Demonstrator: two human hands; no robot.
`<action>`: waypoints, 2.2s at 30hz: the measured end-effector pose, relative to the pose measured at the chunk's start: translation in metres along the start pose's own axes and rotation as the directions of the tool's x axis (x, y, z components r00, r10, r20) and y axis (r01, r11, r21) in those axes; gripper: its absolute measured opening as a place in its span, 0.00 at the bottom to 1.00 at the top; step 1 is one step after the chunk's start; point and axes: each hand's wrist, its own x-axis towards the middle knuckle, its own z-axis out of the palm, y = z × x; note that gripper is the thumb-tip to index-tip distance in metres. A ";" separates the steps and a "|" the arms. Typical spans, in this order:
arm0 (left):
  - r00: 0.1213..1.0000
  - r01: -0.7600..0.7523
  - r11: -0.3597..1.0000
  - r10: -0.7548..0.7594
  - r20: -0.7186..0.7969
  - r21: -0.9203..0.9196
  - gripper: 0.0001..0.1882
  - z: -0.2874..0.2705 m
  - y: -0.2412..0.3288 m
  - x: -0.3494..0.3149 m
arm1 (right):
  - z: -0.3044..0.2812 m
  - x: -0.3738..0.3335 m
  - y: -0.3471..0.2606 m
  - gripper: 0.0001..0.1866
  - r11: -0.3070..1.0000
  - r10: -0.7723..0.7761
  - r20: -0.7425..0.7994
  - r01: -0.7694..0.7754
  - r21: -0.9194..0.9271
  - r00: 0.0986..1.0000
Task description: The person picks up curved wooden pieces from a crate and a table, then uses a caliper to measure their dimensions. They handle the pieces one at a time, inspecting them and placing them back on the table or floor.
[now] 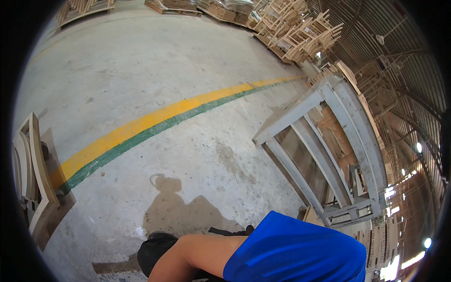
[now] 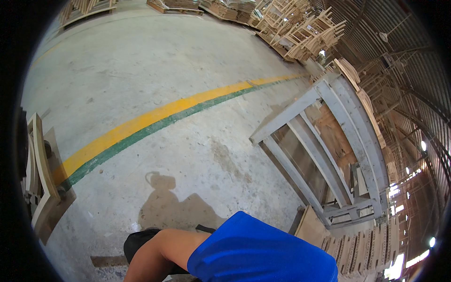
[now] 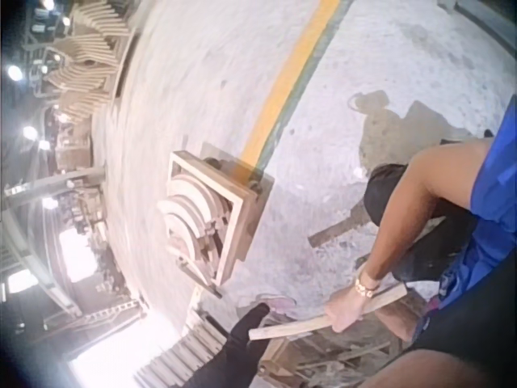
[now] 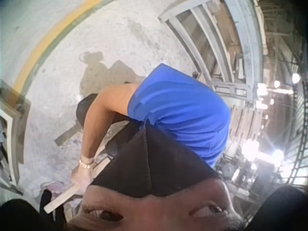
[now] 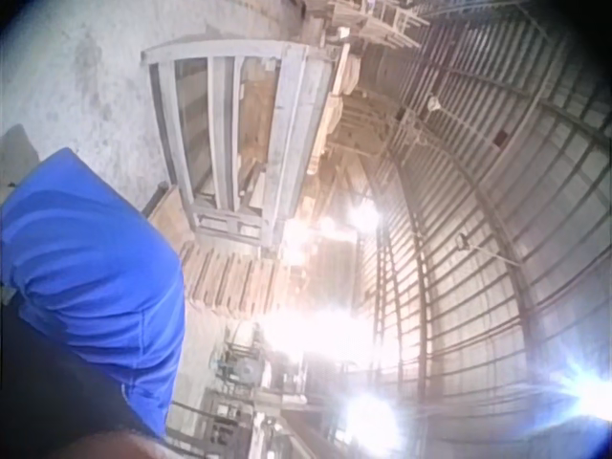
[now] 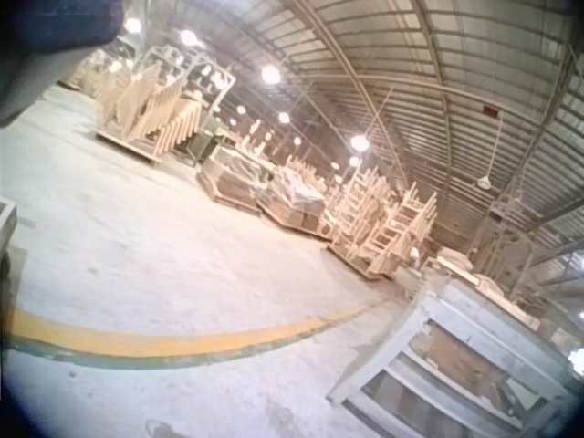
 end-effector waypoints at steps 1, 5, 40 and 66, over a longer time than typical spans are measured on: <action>1.000 0.005 1.000 -0.005 -0.005 -0.008 0.35 0.002 0.001 -0.001 | -0.001 -0.001 0.000 0.12 1.000 -0.004 0.005 0.004 -0.002 1.000; 1.000 0.025 0.999 -0.025 0.003 -0.029 0.35 0.004 0.007 -0.012 | -0.007 -0.001 0.005 0.12 1.000 -0.016 -0.002 0.016 -0.020 1.000; 0.834 -0.324 0.942 0.330 -0.442 0.093 0.33 -0.175 -0.191 0.028 | 0.005 0.008 -0.117 0.08 0.991 -0.026 0.105 0.012 0.132 0.994; 0.862 -0.307 0.941 0.338 -0.378 0.142 0.28 -0.186 -0.186 0.022 | 0.073 -0.061 0.018 0.40 0.415 0.594 0.250 -0.026 -0.910 0.764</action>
